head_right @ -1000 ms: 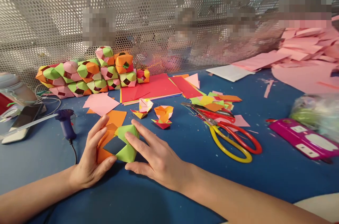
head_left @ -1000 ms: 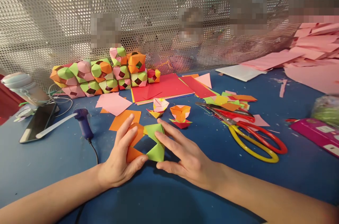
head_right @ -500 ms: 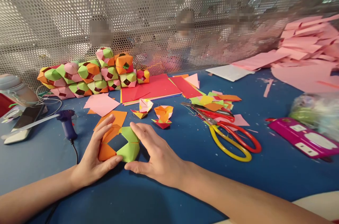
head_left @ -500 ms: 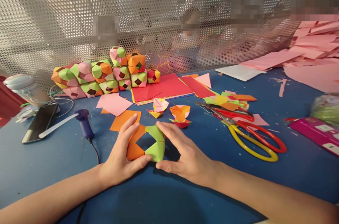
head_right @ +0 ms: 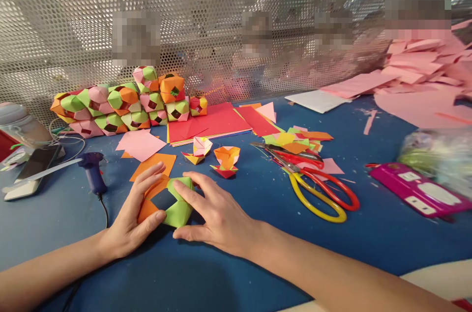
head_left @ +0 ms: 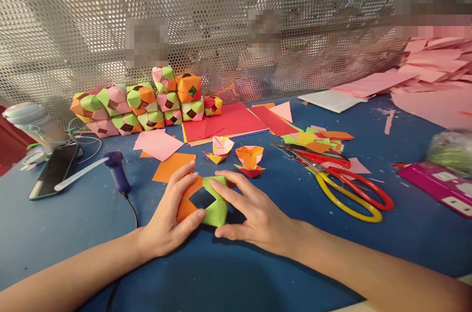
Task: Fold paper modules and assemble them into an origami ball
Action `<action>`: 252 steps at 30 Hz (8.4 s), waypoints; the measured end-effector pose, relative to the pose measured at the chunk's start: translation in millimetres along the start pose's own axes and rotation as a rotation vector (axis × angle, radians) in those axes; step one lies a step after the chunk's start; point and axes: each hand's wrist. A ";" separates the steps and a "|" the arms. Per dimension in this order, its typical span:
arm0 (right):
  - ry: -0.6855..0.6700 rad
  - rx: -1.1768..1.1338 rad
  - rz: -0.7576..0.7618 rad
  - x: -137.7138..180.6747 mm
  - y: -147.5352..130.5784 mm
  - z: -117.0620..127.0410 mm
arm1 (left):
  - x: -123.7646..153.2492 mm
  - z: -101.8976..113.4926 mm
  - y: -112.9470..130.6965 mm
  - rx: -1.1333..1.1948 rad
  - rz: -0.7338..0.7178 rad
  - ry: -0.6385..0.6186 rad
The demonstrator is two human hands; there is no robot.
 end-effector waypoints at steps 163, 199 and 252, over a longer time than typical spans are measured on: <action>0.324 -0.198 -0.084 -12.7 -21.3 13.3 | -3.5 -7.6 46.5 0.827 0.291 -0.218; -0.102 -0.119 -1.018 -10.2 56.3 112.9 | -3.2 -22.2 30.0 0.855 0.478 -0.102; -0.401 0.115 -0.610 -12.4 34.9 110.6 | -65.1 -73.9 30.4 0.621 0.475 0.033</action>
Point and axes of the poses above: each hand's wrist, its own x-axis away from the middle knuckle, its own z-axis out of the back of the hand, y = z × x, and after that the axes turned 12 degrees about -x, right-handed
